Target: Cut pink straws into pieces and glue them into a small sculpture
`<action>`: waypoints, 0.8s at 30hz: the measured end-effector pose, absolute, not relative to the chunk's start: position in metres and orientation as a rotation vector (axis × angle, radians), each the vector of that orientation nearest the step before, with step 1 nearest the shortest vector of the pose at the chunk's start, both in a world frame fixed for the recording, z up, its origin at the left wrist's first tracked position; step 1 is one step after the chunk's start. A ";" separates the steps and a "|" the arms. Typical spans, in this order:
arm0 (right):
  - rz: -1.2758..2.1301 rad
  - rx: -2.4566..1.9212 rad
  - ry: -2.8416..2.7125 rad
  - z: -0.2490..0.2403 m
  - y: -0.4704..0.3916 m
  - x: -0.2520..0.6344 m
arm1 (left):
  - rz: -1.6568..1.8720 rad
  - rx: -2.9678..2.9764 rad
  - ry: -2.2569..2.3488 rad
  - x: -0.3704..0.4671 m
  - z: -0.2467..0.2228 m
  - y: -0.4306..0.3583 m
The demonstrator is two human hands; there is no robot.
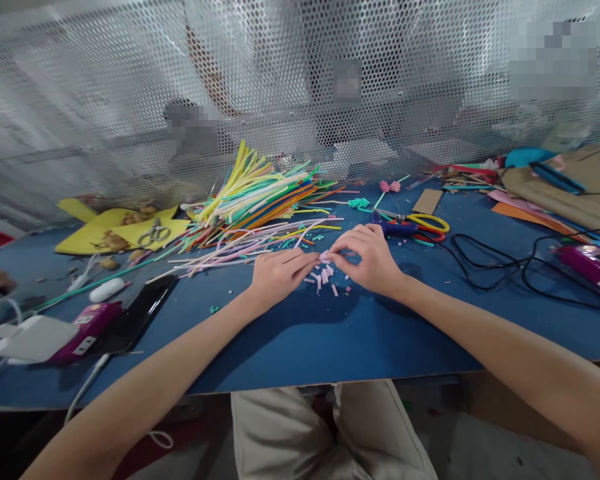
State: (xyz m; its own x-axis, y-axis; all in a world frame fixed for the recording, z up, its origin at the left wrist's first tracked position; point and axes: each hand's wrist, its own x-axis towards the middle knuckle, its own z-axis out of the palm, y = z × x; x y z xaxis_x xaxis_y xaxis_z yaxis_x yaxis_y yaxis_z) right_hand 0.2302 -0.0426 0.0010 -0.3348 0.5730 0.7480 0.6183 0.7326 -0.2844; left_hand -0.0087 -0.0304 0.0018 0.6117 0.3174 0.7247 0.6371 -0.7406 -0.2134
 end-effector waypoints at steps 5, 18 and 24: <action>-0.041 -0.880 -2.047 0.003 -0.042 0.232 | -0.957 -2.383 -0.741 -0.010 -0.001 -0.028; -0.048 -0.839 -2.105 0.003 -0.040 0.236 | -0.942 -2.367 -0.738 -0.012 0.000 -0.029; -0.038 -0.899 -2.110 0.005 -0.043 0.234 | -0.891 -2.398 -0.785 -0.014 -0.003 -0.028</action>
